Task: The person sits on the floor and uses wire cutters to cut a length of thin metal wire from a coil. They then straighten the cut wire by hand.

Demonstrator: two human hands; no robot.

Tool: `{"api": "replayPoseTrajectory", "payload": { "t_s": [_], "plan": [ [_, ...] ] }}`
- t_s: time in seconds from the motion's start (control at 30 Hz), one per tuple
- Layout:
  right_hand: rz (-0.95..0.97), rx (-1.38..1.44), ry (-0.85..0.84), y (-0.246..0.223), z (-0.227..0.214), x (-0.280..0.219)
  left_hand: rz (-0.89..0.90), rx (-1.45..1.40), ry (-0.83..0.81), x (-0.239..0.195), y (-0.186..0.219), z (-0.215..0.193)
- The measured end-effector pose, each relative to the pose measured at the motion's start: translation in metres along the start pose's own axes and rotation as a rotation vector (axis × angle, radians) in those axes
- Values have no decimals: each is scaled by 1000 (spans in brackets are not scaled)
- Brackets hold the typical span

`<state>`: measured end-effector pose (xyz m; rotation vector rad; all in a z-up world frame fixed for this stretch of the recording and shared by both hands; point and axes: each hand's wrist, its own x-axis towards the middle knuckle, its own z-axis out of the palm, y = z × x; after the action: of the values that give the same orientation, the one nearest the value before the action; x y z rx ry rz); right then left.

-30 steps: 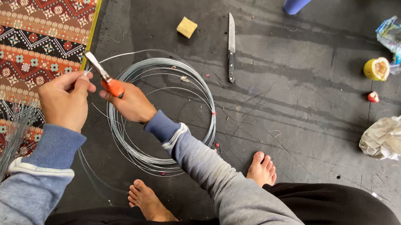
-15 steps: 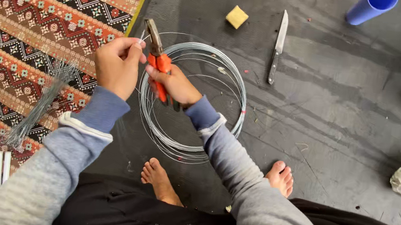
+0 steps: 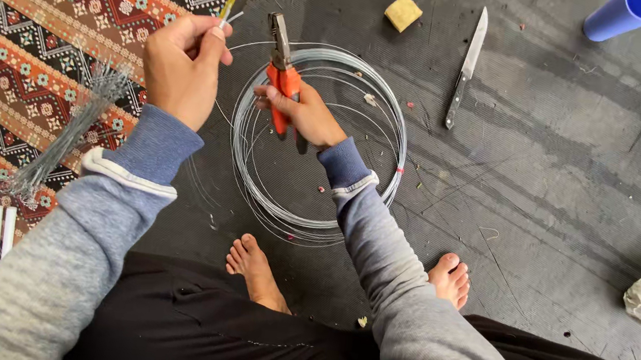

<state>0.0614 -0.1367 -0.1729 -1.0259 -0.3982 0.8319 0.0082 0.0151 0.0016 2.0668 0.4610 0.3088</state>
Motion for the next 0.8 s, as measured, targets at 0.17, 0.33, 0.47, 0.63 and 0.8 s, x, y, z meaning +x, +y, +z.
{"api": "replayPoseTrajectory", "payload": {
  "t_s": [0.17, 0.33, 0.47, 0.63, 0.8],
  "plan": [
    [14, 104, -138, 6, 1, -7, 43, -25, -43, -2, -8, -3],
    [35, 354, -245, -7, 1, -15, 161, -55, -98, -4, -16, -6],
    [56, 185, -180, -19, 8, -15, 157, -30, -95, -7, -15, -11],
    [84, -212, -294, -36, -5, -21, 123, -86, -63, -5, -6, -10],
    [65, 103, -62, -38, 14, -19, 233, -78, -51, -1, -13, -13]
  ]
}}
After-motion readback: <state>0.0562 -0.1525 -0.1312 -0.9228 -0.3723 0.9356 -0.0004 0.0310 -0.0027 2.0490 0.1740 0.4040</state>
